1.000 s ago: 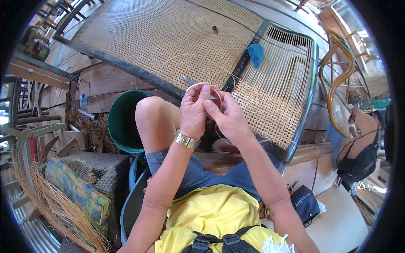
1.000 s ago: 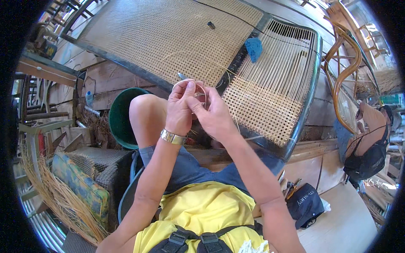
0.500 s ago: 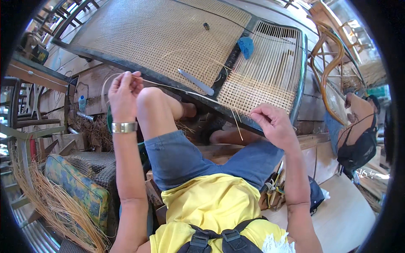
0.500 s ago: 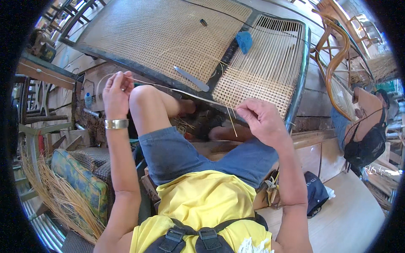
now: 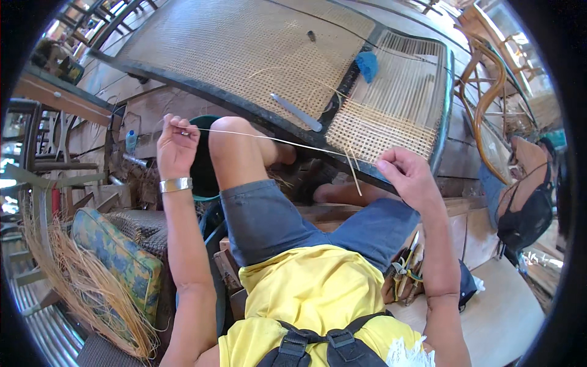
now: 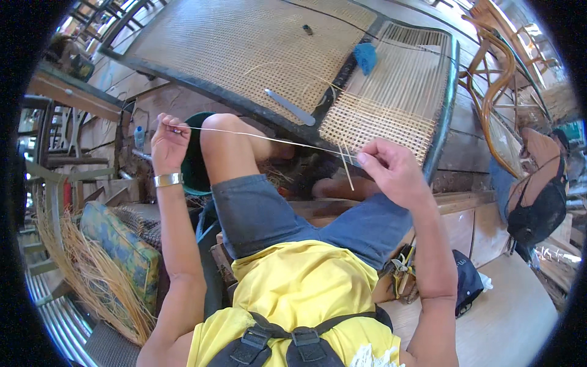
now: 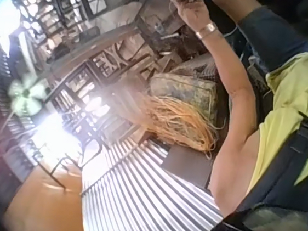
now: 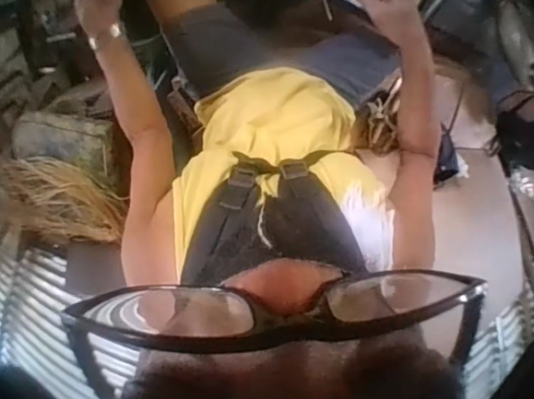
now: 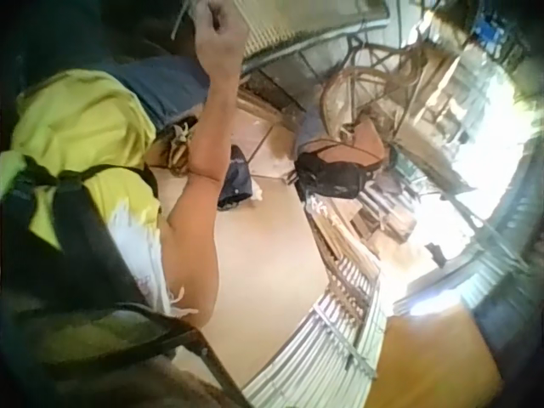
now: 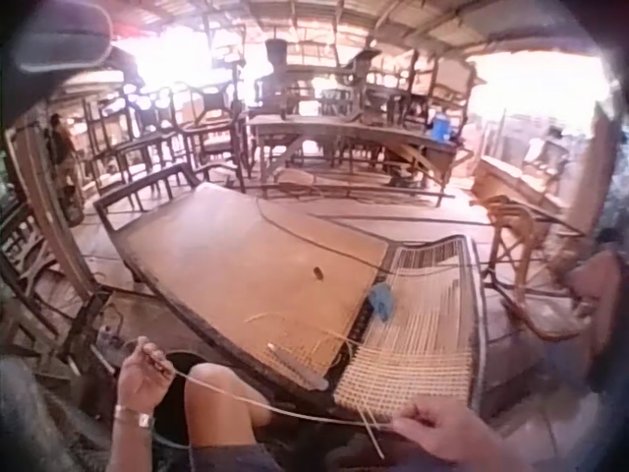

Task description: Weaving the seat of a chair using rattan strips.

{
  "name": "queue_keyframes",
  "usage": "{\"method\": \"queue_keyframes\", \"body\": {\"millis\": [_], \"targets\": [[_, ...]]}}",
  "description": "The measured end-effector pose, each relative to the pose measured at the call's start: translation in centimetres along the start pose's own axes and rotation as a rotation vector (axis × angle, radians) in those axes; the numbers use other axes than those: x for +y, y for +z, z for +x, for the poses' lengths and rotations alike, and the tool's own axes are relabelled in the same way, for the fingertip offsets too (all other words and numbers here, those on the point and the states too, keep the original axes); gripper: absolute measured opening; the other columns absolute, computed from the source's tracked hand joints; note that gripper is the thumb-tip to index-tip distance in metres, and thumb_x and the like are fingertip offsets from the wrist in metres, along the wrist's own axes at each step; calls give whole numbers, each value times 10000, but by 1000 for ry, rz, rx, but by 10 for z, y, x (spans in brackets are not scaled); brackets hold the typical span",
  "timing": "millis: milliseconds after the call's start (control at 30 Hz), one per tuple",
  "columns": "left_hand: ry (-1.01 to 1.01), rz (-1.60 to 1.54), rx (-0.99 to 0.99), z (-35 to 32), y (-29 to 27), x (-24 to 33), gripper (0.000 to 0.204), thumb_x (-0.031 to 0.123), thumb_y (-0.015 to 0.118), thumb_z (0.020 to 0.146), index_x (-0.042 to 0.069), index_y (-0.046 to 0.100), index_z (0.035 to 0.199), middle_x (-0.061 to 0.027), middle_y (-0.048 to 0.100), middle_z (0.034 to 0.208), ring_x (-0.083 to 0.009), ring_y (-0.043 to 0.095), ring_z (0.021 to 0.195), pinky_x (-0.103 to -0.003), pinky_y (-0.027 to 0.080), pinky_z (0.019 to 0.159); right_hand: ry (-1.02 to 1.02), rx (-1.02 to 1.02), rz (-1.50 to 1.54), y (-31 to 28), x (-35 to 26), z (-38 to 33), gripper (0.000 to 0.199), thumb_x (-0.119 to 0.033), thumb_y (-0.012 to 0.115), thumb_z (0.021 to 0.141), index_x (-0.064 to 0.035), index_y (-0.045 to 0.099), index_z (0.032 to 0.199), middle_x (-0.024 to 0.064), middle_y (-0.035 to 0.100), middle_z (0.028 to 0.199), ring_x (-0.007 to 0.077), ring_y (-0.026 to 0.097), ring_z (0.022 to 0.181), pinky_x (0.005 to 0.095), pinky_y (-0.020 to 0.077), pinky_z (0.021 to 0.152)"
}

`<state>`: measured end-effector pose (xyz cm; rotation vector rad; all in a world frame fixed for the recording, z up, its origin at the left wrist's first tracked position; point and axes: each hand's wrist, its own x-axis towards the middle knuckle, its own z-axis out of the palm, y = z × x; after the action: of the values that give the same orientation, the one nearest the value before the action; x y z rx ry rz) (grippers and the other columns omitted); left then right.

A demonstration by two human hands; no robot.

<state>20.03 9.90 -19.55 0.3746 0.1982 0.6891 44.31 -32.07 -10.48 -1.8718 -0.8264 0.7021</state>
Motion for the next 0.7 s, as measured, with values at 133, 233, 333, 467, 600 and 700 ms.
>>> {"method": "queue_keyframes", "body": {"millis": [133, 233, 333, 467, 600, 700], "targets": [[-28, -45, 45, -4, -1, -4, 157, 231, 566, 1008, 94, 600, 940, 5, 579, 789, -138, 564, 774, -319, 486, 752, -13, -21, -146, -8, -8, -4, 102, -102, 623, 953, -11, 636, 911, -53, 542, 742, 19, 450, 679, 214, 392, 601], [-9, 8, 75, -8, -10, -2, 168, 241, 558, 1015, 93, 607, 952, 5, 564, 766, -142, 559, 751, -321, 484, 727, 27, -10, -184, -7, -6, -4, 97, -95, 629, 939, -2, 635, 910, -42, 520, 677, 40, 437, 619, 245, 374, 548], [34, 114, 173, -13, -20, 1, 156, 218, 550, 1015, 74, 606, 992, 6, 523, 753, -139, 532, 731, -315, 475, 722, -2, -17, -334, -4, -7, -4, 110, -98, 631, 929, 8, 631, 899, 7, 520, 646, 51, 443, 600, 255, 373, 539], [12, 149, 316, -24, -60, 26, 136, 175, 568, 1004, 101, 541, 893, 7, 489, 700, -131, 500, 660, -311, 452, 639, 30, 80, -402, -2, -5, 0, 126, -108, 634, 922, 14, 631, 893, 49, 528, 641, 66, 464, 599, 267, 388, 544], [129, 263, 374, -39, -73, 48, 174, 181, 559, 1010, 107, 523, 857, -1, 526, 678, -131, 511, 600, -300, 452, 623, -40, 99, -420, -12, 3, 2, 133, -118, 635, 928, 13, 641, 913, 49, 558, 668, 74, 499, 634, 277, 432, 590], [156, 253, 415, -43, -89, 88, 184, 184, 551, 1014, 82, 544, 861, -16, 576, 713, -140, 564, 701, -300, 480, 660, 71, -15, -236, -27, 12, 2, 128, -103, 631, 938, 18, 639, 897, -22, 590, 756, 64, 510, 717, 243, 446, 675]]}}
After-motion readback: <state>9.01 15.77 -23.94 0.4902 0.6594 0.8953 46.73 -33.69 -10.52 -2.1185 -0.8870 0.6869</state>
